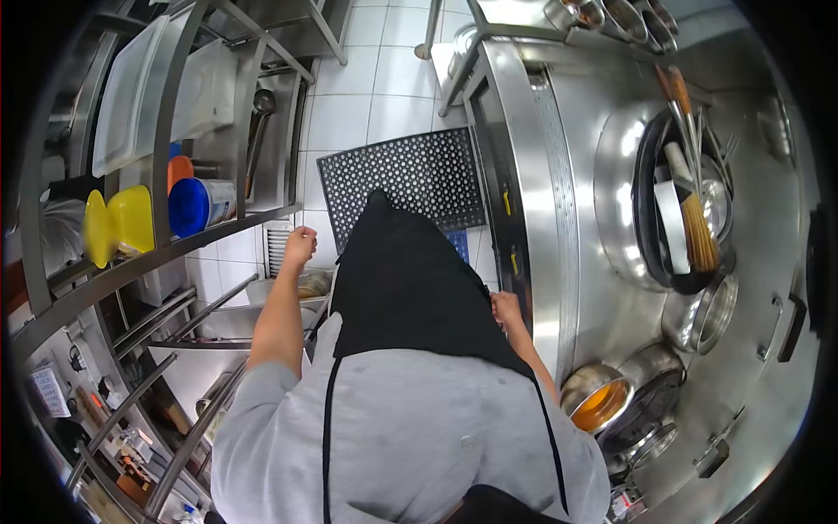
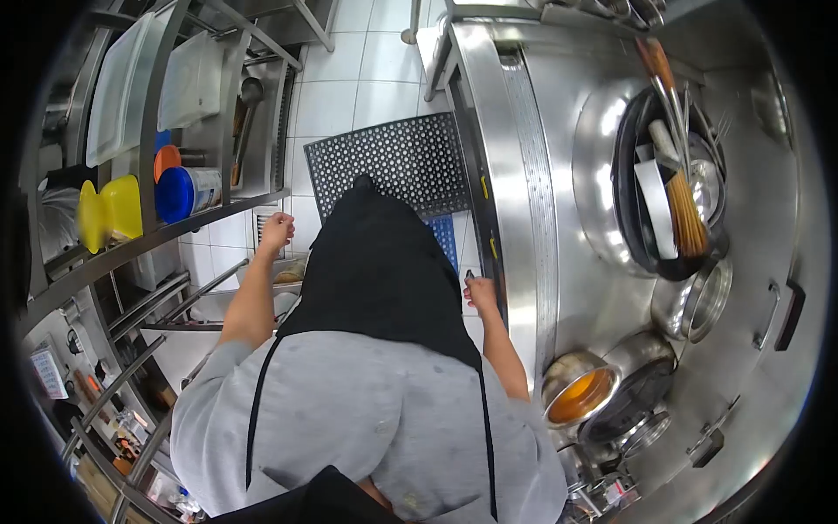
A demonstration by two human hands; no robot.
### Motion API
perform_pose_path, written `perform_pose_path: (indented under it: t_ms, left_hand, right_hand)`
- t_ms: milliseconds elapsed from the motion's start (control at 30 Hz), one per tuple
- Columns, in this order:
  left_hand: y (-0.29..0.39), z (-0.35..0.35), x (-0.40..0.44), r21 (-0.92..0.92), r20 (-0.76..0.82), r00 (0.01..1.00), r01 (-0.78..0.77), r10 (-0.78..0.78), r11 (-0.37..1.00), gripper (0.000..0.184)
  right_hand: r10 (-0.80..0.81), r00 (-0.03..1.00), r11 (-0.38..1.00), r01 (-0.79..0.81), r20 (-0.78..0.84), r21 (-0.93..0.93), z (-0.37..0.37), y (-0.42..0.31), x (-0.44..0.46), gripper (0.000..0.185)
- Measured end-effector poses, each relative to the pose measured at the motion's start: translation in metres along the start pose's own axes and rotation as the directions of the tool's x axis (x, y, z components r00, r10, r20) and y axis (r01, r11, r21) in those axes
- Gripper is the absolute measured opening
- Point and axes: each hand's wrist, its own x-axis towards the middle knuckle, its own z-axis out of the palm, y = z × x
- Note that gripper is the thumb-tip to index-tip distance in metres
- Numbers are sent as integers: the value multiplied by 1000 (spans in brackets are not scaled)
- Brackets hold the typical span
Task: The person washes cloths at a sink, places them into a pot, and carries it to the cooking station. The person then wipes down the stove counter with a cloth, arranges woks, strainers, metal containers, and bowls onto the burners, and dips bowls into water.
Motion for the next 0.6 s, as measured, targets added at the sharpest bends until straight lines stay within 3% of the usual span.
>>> perform_pose_path:
  t_ms: [133,233,267,333,433,533,600]
  left_hand:
    - [13,26,-26,90,112,993,18,-28,996,14]
    - [23,30,0,111,76,997,-28,20,993,12]
    - [25,31,3,102,60,997,-48,42,994,12]
    - [35,28,17,201,28,994,-114,110,973,12]
    - [60,31,29,202,3,992,-127,129,971,12]
    - [89,28,44,240,66,975,-221,211,945,12]
    - [100,25,72,294,106,962,-274,254,916,14]
  right_hand:
    - [-53,998,993,52,-13,-107,-7,27,-20,23]
    - [12,999,1000,-13,-32,-27,-7,42,-6,22]
    - [66,998,997,-65,-20,35,-1,79,25,22]
    - [92,996,992,-91,-9,85,-4,99,36,21]
    - [0,1000,998,1,-10,69,-13,59,11,18]
    - [62,992,998,-64,-106,-13,-3,35,5,18]
    - [123,987,989,-114,-105,91,9,29,9,21]
